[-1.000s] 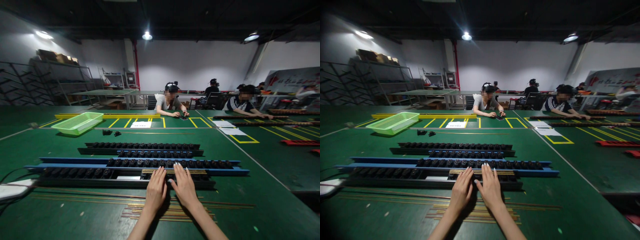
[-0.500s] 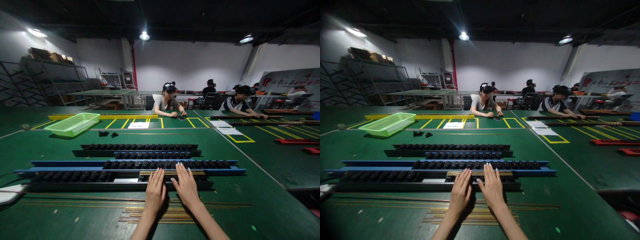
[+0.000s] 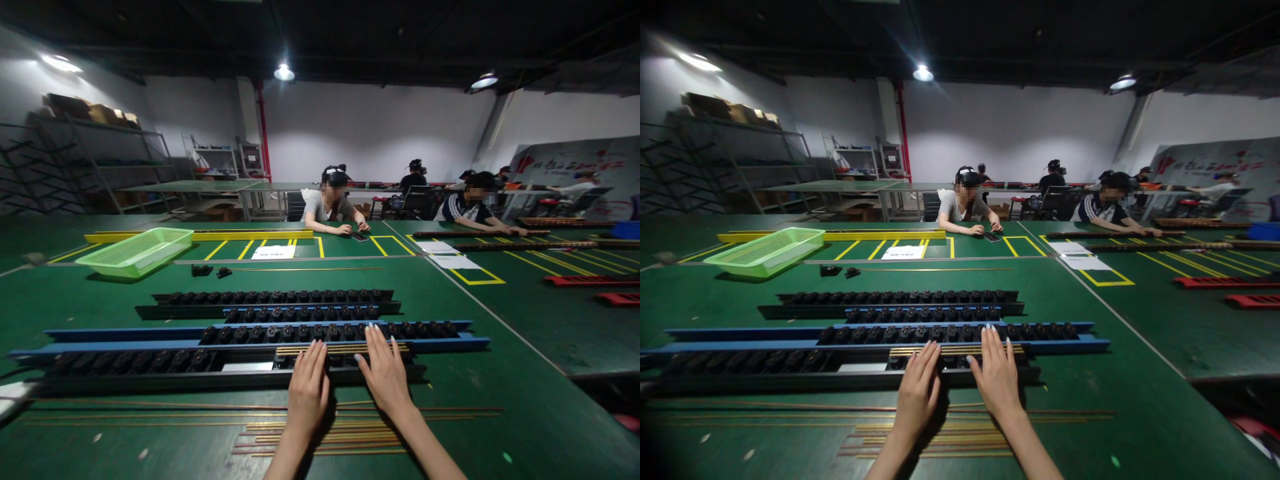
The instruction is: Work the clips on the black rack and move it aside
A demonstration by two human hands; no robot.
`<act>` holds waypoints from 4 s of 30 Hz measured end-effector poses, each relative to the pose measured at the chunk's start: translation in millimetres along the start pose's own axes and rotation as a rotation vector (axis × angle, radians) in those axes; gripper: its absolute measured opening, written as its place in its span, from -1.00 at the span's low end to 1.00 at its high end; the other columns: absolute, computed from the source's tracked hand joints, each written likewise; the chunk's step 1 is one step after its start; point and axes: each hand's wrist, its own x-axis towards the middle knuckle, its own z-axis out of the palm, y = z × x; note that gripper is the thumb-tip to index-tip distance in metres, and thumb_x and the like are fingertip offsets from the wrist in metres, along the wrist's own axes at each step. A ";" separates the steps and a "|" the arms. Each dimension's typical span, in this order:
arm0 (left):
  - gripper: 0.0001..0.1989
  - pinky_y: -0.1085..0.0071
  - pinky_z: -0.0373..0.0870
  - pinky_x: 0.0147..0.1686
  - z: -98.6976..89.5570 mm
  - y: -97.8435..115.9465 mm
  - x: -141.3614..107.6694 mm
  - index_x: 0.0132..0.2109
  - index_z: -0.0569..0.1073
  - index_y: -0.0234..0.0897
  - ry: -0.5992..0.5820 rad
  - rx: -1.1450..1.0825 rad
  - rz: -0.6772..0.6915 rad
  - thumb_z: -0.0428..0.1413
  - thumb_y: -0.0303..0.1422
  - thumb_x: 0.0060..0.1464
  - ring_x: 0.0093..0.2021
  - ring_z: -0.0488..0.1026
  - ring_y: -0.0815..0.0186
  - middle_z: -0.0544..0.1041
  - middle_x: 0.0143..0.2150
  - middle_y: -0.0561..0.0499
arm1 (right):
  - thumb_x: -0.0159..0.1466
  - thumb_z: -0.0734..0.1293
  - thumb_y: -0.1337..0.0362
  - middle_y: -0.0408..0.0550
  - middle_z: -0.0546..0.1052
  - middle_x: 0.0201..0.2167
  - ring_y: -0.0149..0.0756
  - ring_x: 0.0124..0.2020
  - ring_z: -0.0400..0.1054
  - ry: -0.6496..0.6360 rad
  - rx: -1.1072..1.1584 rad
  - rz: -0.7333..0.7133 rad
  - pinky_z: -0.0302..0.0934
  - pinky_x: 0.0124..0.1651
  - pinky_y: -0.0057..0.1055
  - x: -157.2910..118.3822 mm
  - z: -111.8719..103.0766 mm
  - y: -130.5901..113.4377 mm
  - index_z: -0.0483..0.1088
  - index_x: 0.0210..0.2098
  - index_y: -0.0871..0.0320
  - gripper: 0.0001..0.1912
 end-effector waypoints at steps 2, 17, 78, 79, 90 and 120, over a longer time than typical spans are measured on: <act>-0.36 0.10 0.30 0.16 -0.7 0.3 0.7 0.35 0.00 -0.18 0.003 0.000 0.003 -0.10 -0.55 0.13 0.24 0.26 0.18 0.35 0.23 -0.11 | 0.38 0.03 -0.01 0.12 0.20 0.27 -0.15 0.31 0.03 -0.004 -0.002 0.008 -0.09 0.27 -0.07 0.9 -3.1 2.3 -0.15 0.35 0.23 -0.32; -0.35 0.11 0.28 0.17 0.1 0.2 -0.2 0.35 0.00 -0.18 0.004 -0.013 -0.006 -0.09 -0.56 0.13 0.26 0.23 0.20 0.34 0.24 -0.08 | 0.37 0.02 -0.01 0.12 0.16 0.29 -0.14 0.32 0.00 -0.029 -0.052 0.029 -0.05 0.26 -0.07 -4.7 -3.1 28.2 -0.14 0.35 0.26 -0.31; -0.42 0.29 -0.18 0.29 6.0 26.4 9.8 0.35 -0.01 -0.19 0.137 0.149 -0.137 -0.11 -0.44 0.21 0.22 0.25 0.33 0.40 0.20 0.01 | 0.39 0.03 0.11 0.07 0.24 0.25 -0.19 0.28 0.09 0.090 0.003 0.023 -0.09 0.26 -0.13 -11.8 5.2 -0.9 -0.19 0.36 0.21 -0.38; -0.43 0.29 -0.17 0.29 5.8 26.4 9.8 0.35 -0.01 -0.19 0.137 0.151 -0.137 -0.11 -0.44 0.21 0.22 0.25 0.33 0.39 0.20 0.01 | 0.38 0.03 0.11 0.07 0.21 0.27 -0.19 0.29 0.06 0.083 -0.008 0.022 -0.11 0.27 -0.13 -12.6 3.0 -3.5 -0.21 0.36 0.22 -0.36; -0.42 0.31 -0.19 0.29 4.9 23.9 7.6 0.34 0.00 -0.20 0.110 0.165 -0.130 -0.10 -0.44 0.20 0.24 0.23 0.34 0.38 0.22 0.02 | 0.36 0.05 0.09 0.05 0.30 0.22 -0.14 0.21 0.20 0.109 -0.067 -0.033 -0.34 0.31 -0.03 -21.2 0.8 -26.6 -0.26 0.37 0.14 -0.33; -0.40 0.25 -0.12 0.29 10.1 24.4 3.3 0.34 0.04 -0.20 0.101 0.172 -0.147 -0.08 -0.42 0.16 0.24 0.24 0.27 0.37 0.22 -0.05 | 0.35 0.09 0.08 0.00 0.19 0.28 -0.16 0.26 0.13 -0.034 0.062 -0.204 -0.21 0.33 0.02 -22.0 4.6 -47.7 -0.29 0.37 0.08 -0.30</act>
